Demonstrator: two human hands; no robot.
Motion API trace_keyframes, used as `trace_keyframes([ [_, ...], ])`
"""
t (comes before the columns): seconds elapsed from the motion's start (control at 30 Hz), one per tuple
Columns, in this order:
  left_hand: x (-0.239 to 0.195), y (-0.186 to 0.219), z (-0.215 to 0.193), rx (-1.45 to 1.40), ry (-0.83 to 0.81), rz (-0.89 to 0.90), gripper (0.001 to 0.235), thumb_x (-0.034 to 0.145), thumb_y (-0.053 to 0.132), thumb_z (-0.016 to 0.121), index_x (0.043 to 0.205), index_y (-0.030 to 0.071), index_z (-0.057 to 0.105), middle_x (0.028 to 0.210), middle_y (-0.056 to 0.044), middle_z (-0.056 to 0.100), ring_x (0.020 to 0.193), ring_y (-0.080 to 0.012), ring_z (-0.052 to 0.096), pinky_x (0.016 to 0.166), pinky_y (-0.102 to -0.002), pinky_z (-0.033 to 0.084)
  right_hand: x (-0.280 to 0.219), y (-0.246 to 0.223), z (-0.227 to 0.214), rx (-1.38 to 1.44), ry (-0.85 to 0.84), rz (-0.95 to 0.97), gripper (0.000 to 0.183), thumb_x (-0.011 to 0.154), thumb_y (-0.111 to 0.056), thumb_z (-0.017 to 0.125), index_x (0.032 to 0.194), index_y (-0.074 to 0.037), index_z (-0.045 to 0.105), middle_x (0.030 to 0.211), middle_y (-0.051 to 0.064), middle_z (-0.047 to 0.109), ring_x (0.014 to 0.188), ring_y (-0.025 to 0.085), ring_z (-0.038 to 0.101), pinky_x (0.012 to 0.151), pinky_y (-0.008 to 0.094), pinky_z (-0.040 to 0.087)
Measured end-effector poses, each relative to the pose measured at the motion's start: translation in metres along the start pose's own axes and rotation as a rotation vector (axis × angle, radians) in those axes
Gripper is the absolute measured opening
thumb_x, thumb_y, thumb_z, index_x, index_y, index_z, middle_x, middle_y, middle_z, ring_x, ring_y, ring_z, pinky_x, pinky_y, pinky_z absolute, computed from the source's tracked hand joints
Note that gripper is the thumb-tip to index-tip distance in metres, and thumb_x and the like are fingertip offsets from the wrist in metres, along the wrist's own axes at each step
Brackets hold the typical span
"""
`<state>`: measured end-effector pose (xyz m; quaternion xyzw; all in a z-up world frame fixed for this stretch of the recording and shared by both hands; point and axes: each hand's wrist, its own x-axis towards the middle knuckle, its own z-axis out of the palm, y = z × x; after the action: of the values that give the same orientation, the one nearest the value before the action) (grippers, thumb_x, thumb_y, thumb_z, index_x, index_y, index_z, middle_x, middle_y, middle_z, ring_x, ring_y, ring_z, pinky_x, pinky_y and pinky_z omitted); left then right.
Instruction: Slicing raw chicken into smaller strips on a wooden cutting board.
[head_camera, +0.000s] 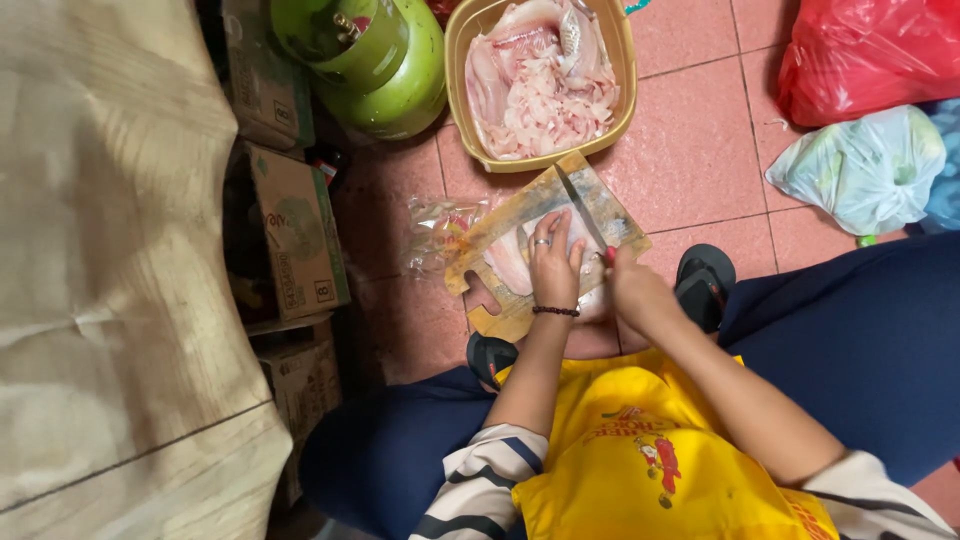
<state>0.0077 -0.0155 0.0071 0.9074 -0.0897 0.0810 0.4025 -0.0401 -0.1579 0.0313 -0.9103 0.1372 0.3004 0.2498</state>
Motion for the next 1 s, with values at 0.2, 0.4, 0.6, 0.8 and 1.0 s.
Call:
trace_keyframes([
  [0.2, 0.001, 0.000, -0.001, -0.052, 0.025, 0.005, 0.055, 0.087, 0.016, 0.075, 0.139, 0.011, 0.058, 0.135, -0.010, 0.052, 0.122, -0.0306, 0.057, 0.109, -0.043, 0.047, -0.058, -0.015, -0.036, -0.083, -0.023, 0.033, 0.031, 0.109, -0.037, 0.026, 0.121, -0.011, 0.037, 0.098, 0.030, 0.072, 0.099, 0.054, 0.070, 0.093, 0.060, 0.053],
  [0.4, 0.000, -0.005, 0.005, -0.022, 0.038, 0.015, 0.056, 0.086, 0.013, 0.077, 0.139, 0.012, 0.059, 0.136, -0.010, 0.053, 0.121, -0.0304, 0.058, 0.108, -0.043, 0.047, -0.102, -0.032, -0.052, -0.163, -0.071, 0.054, 0.023, 0.108, -0.029, 0.028, 0.123, -0.015, 0.038, 0.104, 0.025, 0.075, 0.102, 0.048, 0.072, 0.094, 0.058, 0.053],
  [0.6, 0.003, 0.003, -0.002, -0.029, 0.013, -0.011, 0.058, 0.083, 0.009, 0.078, 0.139, 0.010, 0.060, 0.136, -0.011, 0.053, 0.120, -0.0298, 0.058, 0.108, -0.042, 0.047, -0.110, -0.020, -0.061, -0.211, -0.090, 0.039, 0.026, 0.108, -0.029, 0.028, 0.127, -0.014, 0.038, 0.105, 0.024, 0.074, 0.101, 0.050, 0.072, 0.094, 0.058, 0.054],
  [0.8, 0.004, -0.004, 0.002, -0.029, 0.002, -0.013, 0.058, 0.083, 0.013, 0.080, 0.138, 0.009, 0.061, 0.134, -0.009, 0.053, 0.118, -0.0282, 0.058, 0.107, -0.041, 0.047, -0.099, 0.005, -0.042, -0.212, -0.144, 0.039, 0.033, 0.107, -0.027, 0.026, 0.136, -0.014, 0.034, 0.107, 0.024, 0.073, 0.102, 0.050, 0.072, 0.094, 0.060, 0.054],
  [1.0, 0.001, -0.006, 0.005, -0.017, -0.008, -0.032, 0.057, 0.080, 0.011, 0.080, 0.134, 0.009, 0.063, 0.134, -0.010, 0.053, 0.117, -0.0294, 0.058, 0.108, -0.042, 0.046, -0.075, -0.041, -0.052, -0.113, -0.225, 0.167, 0.035, 0.107, -0.025, 0.032, 0.136, -0.009, 0.041, 0.118, 0.028, 0.072, 0.114, 0.048, 0.068, 0.101, 0.057, 0.051],
])
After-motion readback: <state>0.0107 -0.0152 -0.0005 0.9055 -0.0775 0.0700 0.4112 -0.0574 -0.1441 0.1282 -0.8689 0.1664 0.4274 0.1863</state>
